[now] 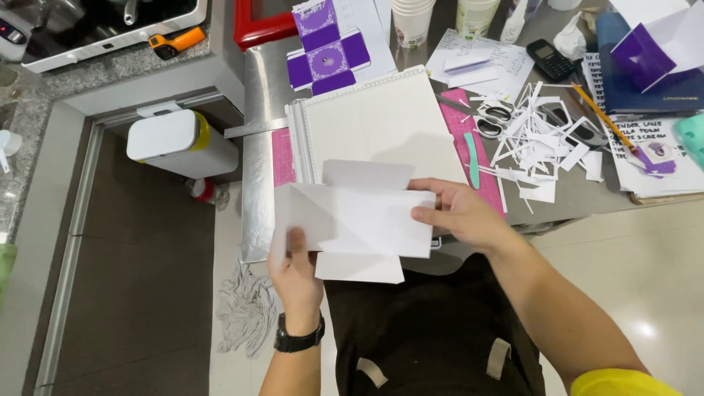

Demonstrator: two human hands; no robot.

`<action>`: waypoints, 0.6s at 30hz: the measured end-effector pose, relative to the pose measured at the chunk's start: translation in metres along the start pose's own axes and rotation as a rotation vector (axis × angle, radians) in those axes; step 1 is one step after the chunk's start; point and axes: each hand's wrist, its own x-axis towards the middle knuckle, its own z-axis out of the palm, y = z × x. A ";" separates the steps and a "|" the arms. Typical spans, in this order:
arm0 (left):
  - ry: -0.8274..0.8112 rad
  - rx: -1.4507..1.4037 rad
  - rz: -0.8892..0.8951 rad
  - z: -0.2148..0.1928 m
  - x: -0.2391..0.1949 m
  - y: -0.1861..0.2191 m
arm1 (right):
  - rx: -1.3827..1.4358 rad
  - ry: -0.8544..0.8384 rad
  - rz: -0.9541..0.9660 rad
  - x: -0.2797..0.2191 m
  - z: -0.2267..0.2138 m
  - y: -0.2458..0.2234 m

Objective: The person uses a paper trimmer and a scoring tool to cut and crease a purple printed paper sheet. They then fold the sheet along the scored lines to form a small box, tucking the flaps to secure the shape. The finished box is placed on the table among other completed boxes.

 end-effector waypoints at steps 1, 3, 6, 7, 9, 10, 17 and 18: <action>-0.168 0.106 0.369 0.001 -0.002 0.002 | 0.048 0.145 -0.002 -0.001 0.014 -0.003; -0.347 0.213 0.738 0.000 -0.005 0.000 | 0.099 0.297 -0.004 -0.004 0.028 -0.002; -0.456 0.168 0.830 -0.005 0.000 -0.017 | -0.026 0.503 0.020 -0.013 0.035 -0.003; -0.489 0.213 0.870 -0.008 0.008 -0.027 | -0.063 0.521 -0.016 -0.016 0.041 -0.013; -0.522 0.258 0.911 -0.016 0.016 -0.030 | -0.100 0.539 -0.054 -0.024 0.051 -0.033; -0.597 0.426 0.993 -0.020 0.015 -0.022 | -0.195 0.532 -0.004 -0.029 0.054 -0.042; -1.195 0.975 0.929 -0.010 -0.043 0.051 | -0.424 0.453 -0.193 -0.062 0.065 -0.061; -1.193 0.977 0.926 -0.013 -0.041 0.049 | -0.422 0.450 -0.191 -0.064 0.064 -0.059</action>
